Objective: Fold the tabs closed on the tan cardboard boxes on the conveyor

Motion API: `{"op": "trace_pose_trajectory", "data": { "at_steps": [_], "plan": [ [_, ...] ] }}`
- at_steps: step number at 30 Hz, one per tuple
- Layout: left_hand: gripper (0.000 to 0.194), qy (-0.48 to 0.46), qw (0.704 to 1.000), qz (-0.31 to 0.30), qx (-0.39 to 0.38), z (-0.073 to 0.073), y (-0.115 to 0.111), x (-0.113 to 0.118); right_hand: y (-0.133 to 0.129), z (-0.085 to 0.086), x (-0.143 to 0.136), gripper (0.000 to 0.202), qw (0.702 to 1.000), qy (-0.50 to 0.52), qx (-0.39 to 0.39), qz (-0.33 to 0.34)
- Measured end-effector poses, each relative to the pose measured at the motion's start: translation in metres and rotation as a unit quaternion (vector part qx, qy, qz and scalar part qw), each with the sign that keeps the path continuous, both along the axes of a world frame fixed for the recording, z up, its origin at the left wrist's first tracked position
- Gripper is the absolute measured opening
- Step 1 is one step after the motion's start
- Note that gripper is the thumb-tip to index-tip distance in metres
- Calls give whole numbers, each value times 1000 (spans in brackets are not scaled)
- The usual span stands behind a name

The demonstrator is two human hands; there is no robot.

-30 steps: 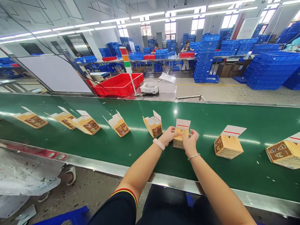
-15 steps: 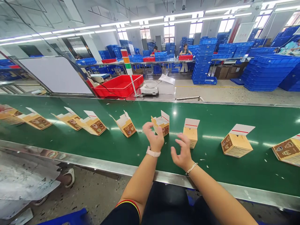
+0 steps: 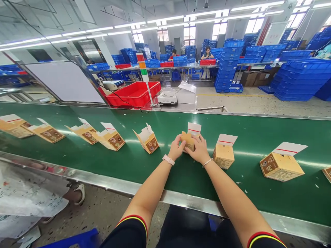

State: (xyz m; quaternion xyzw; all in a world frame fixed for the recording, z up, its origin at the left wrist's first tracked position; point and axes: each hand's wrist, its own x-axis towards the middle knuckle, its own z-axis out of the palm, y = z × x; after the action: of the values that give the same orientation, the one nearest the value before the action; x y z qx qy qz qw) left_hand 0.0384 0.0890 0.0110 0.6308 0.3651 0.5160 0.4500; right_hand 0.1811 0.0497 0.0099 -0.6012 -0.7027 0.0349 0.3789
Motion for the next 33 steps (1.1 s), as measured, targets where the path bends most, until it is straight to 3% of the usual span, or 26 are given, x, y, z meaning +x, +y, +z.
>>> {"op": "trace_pose_trajectory", "data": {
  "at_steps": [3,6,9,11,12,16,18,20,24,26,29,31,33],
  "plan": [
    [23,41,998,-50,27,6,7,5,-1,11,10,34,998,-17,-56,34],
    [8,104,992,-47,49,14,16,13,2,14,18,27,995,17,-88,52],
    [18,165,985,-26,43,18,21,21,5,9,20,25,984,158,-60,50],
    [7,162,986,-19,30,16,19,26,6,4,19,30,965,261,-24,4],
    [10,145,989,-14,17,15,18,28,6,2,19,30,952,305,-10,-37],
    [68,26,996,-14,-83,15,12,43,5,-1,23,31,887,428,-21,-173],
    [79,7,987,-56,-150,20,14,52,4,1,28,38,862,469,-49,-186],
    [76,25,966,-112,-230,26,18,62,4,1,33,39,844,499,-68,-187],
    [47,72,929,-173,-319,33,29,79,4,-2,41,36,834,513,-87,-183],
    [35,86,924,-182,-326,35,30,88,3,-2,45,36,832,515,-91,-183],
    [34,92,927,-171,-321,40,23,96,-6,-2,48,38,830,514,-78,-202],
    [36,80,947,-132,-281,43,9,93,-18,-2,47,44,848,470,1,-244],
    [33,60,984,-58,-159,45,-12,79,-36,-4,40,49,885,363,135,-260]
  ]
}}
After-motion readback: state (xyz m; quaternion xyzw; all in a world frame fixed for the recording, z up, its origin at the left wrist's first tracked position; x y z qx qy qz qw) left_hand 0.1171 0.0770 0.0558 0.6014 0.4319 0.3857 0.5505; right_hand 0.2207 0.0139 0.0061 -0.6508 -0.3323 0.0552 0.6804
